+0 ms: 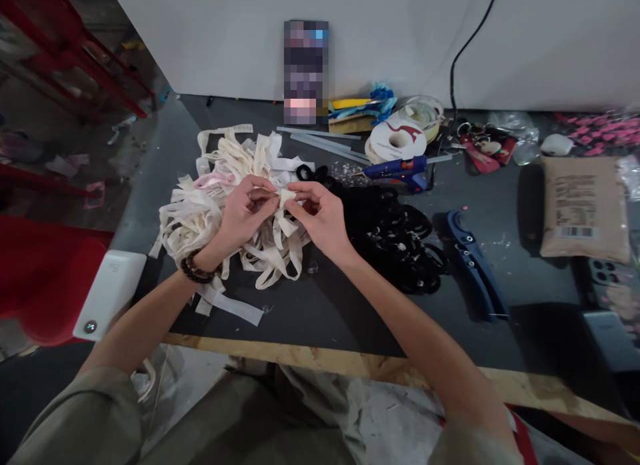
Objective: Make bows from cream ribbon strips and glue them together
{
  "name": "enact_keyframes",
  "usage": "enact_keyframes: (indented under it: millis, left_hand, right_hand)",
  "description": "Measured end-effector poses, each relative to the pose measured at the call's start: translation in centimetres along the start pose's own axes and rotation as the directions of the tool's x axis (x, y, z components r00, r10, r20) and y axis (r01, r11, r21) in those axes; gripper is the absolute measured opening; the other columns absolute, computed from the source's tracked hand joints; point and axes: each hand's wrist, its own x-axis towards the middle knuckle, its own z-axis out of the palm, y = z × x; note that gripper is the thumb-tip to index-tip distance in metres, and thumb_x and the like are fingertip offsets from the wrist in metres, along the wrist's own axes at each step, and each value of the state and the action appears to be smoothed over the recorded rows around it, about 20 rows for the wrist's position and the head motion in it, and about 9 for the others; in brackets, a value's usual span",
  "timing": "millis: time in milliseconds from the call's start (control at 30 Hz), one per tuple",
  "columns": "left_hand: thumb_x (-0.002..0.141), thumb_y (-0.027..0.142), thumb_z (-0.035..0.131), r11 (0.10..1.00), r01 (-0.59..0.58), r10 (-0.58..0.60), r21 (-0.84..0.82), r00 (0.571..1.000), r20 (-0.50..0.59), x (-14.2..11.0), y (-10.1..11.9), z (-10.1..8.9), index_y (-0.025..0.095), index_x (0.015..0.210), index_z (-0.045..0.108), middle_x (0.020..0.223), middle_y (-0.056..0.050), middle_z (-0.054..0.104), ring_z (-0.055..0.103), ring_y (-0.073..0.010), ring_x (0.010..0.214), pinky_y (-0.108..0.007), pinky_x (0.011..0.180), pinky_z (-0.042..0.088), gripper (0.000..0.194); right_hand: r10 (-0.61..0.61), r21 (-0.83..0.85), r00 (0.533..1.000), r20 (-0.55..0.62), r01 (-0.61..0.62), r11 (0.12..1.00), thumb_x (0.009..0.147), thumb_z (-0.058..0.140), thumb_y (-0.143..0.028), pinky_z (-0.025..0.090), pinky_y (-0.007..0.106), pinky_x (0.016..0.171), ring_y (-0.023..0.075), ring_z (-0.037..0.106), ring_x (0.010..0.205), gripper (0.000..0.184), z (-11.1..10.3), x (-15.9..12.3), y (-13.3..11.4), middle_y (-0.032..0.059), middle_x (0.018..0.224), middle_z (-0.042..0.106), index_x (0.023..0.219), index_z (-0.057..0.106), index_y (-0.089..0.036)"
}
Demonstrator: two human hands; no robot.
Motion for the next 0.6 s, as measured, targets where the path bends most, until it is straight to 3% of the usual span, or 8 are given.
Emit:
enact_keyframes:
  millis: [200,467,600]
  left_hand:
    - [0.114,0.034,0.068,0.992,-0.108,0.108,0.06,0.994,0.001,-0.2,0.4,-0.1,0.022,0.116,0.081,0.102,-0.006,0.085,0.076,-0.0126,0.079,-0.023,0.071,0.061,0.018]
    - [0.114,0.041,0.07,0.994,-0.098,0.097,0.045,0.995,0.033,0.1,0.1,-0.3,0.024,0.116,0.087,0.102,-0.007,0.088,0.075,-0.0134,0.074,-0.024,0.065,0.058,0.024]
    - [0.112,0.044,0.072,0.998,-0.058,0.057,0.015,0.995,0.088,0.2,0.2,-0.4,0.023,0.104,0.087,0.098,-0.007,0.088,0.08,-0.0175,0.083,-0.029,0.075,0.065,0.027]
  right_hand:
    - [-0.022,-0.01,1.0,-0.009,0.022,1.0,0.091,0.09,-0.058,0.055,0.032,0.064,0.0161,0.063,0.07,0.04,0.1,0.0,0.1,0.0013,0.099,0.084,0.119,0.082,-0.03]
    - [-0.002,0.047,0.999,-0.044,0.004,0.999,0.086,0.089,-0.05,0.052,0.034,0.063,0.0164,0.06,0.068,0.037,0.2,-0.1,-0.8,0.0001,0.096,0.083,0.115,0.077,-0.03]
    - [0.002,0.053,0.999,-0.036,0.0,0.999,0.086,0.089,-0.048,0.05,0.033,0.062,0.0156,0.057,0.066,0.037,0.2,-0.2,-1.0,-0.0006,0.095,0.082,0.115,0.077,-0.03]
